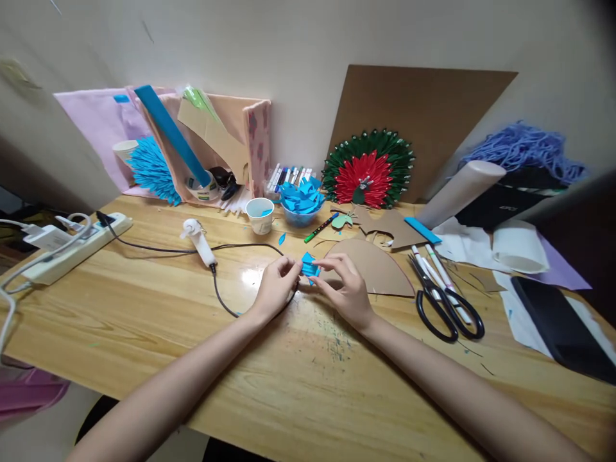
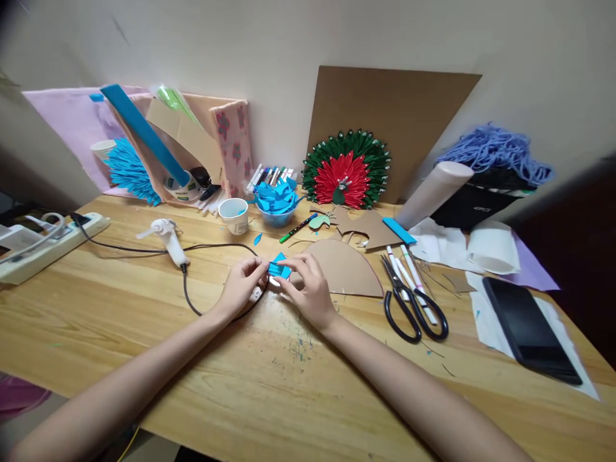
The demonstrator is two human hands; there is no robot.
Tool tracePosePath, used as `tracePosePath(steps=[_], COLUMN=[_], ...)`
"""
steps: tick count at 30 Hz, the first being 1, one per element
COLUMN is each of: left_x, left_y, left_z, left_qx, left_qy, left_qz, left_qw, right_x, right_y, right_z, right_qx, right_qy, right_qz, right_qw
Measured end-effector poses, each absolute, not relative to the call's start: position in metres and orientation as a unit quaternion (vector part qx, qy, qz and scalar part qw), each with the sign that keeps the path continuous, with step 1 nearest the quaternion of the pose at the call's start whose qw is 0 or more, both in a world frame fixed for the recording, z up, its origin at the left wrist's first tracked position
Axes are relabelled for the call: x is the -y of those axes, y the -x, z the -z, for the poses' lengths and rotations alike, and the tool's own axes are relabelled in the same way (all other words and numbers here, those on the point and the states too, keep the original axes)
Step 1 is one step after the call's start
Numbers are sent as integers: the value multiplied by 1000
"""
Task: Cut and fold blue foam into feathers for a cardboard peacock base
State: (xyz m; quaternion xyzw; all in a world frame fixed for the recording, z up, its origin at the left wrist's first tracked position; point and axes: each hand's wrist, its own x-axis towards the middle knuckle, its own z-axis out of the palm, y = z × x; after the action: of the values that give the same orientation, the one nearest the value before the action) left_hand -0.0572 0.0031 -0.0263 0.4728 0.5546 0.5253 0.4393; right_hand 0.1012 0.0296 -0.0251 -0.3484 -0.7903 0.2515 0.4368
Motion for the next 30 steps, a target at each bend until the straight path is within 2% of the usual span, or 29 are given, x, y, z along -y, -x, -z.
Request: tracePosePath(steps=[12,30], left_x=[2,6], left_y=[59,59], left_z=[27,21], left_qx=[-544,-538], left_qy=[-463,-431], left_qz=[-519,-525], left_qw=[470,498], right_x=[-30,-30], right_y=[-103,-105], right_z=[24,28], right_qx=[777,788], right_qy=[362,339], right_qz=[-313,-277], right_qw=[410,434])
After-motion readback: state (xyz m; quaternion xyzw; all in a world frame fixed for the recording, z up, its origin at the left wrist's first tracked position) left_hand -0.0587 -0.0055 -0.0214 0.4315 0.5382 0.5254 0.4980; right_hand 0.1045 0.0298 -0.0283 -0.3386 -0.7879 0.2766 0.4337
